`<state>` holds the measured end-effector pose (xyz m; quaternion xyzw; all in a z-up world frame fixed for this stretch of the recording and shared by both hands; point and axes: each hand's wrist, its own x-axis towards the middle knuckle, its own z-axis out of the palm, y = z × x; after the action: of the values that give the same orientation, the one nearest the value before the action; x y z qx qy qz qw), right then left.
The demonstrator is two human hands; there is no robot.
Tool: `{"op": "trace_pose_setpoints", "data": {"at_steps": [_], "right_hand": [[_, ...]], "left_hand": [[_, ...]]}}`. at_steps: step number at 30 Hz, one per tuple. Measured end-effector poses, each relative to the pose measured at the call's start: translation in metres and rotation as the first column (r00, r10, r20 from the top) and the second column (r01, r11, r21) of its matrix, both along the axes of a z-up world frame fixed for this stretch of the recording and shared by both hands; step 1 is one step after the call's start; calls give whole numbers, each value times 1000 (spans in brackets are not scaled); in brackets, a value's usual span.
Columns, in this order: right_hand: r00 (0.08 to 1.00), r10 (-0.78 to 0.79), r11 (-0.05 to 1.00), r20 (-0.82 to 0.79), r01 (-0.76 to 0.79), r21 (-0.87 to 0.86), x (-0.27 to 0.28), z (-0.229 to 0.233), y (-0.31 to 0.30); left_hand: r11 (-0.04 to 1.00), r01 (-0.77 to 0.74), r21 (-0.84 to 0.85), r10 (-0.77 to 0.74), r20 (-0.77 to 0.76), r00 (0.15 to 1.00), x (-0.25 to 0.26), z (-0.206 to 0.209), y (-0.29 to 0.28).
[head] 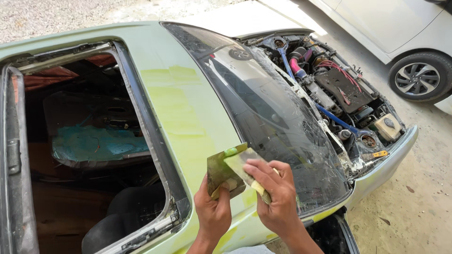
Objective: The person uses a putty knife to transfer a green body filler from a metal mixing plate onto the car's roof and then spreads it evenly across the surface. The person repeatedly scrapes the filler from the plate and applies it to the roof area near the windshield.
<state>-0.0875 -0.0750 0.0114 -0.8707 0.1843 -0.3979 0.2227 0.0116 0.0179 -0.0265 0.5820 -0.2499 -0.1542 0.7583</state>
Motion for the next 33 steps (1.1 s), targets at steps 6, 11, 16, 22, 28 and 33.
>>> {"op": "trace_pose_setpoints", "data": {"at_steps": [6,11,16,22,28,33], "right_hand": [[1000,0,1000,17,0,7,-1,0,4],[998,45,999,-47,-46,-20,-1,-3,3],[993,68,994,-97,-76,-75,-1,-4,-1],[965,228,974,126,-227,-22,-20,17,-48],[766,561,741,314,-633,221,-14,18,-78],[837,468,834,284,-525,171,-10,17,-80]], "left_hand": [[999,-44,13,44,-12,999,-4,-8,2],[996,-80,46,76,73,994,4,1,2],[998,3,-66,-3,8,1000,6,12,4],[990,140,34,-138,-63,988,24,14,19],[887,303,-348,-434,-409,803,17,-11,20],[864,342,-370,-476,-376,795,16,-18,19]]}}
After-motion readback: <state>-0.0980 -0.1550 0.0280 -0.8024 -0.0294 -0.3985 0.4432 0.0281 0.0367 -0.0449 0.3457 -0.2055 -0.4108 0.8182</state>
